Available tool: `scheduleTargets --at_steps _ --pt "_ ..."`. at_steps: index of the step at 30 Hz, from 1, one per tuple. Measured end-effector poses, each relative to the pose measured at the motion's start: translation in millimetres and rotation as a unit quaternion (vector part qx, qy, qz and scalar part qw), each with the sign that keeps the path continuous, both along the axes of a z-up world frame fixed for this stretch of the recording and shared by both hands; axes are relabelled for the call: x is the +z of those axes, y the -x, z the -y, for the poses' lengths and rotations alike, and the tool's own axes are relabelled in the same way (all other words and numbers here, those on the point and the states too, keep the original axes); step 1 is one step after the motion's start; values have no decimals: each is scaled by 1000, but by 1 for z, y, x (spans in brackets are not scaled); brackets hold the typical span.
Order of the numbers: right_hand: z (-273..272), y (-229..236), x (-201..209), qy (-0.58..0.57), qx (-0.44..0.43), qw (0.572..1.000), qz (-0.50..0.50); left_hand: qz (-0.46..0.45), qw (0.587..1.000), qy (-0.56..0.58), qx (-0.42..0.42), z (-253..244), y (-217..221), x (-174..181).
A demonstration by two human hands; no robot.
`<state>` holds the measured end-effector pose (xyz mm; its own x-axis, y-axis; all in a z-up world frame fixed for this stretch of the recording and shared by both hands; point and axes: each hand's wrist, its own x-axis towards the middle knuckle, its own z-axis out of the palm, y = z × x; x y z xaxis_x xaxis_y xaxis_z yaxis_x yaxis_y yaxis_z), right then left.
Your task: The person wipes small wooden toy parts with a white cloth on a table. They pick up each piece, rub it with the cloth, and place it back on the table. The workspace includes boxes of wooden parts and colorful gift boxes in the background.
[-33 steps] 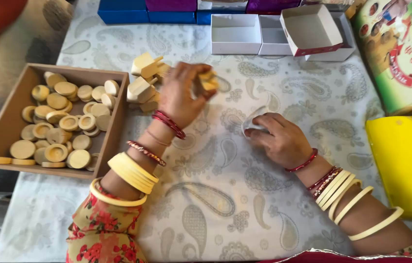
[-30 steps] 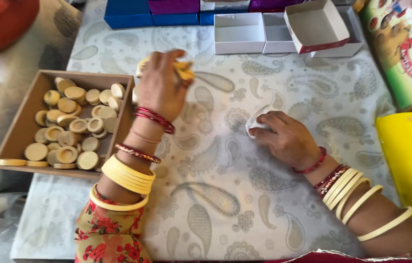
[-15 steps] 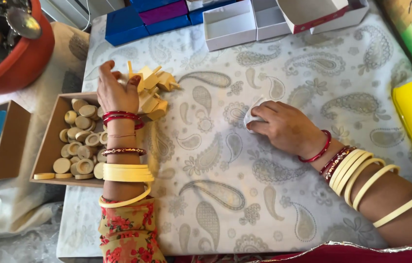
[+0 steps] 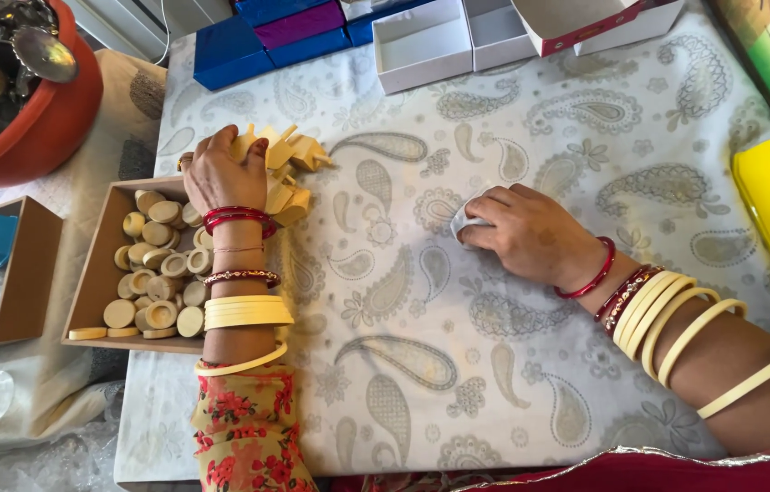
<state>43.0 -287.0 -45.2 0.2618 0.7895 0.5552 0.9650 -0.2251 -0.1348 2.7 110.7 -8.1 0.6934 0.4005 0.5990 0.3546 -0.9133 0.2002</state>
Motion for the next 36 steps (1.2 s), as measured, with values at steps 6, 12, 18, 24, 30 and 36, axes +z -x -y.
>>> scheduleTargets --at_steps 6,12,18,24,30,36 --pt "0 -2 -4 3 -5 1000 0 12 998 -27 59 38 6 21" --pt "-1 -1 1 4 10 1000 2 -194 950 -158 -185 96 -43 -124" --pt "0 8 16 -84 -79 993 21 256 690 -470 -488 199 48 -34" --pt "0 -14 -45 -74 10 971 -227 86 748 -253 -607 203 36 -47" --pt "19 24 78 -51 -93 994 -35 38 793 -155 -589 206 42 -7" --pt "99 -45 139 -174 -296 936 77 39 806 -141 -574 197 40 -12"
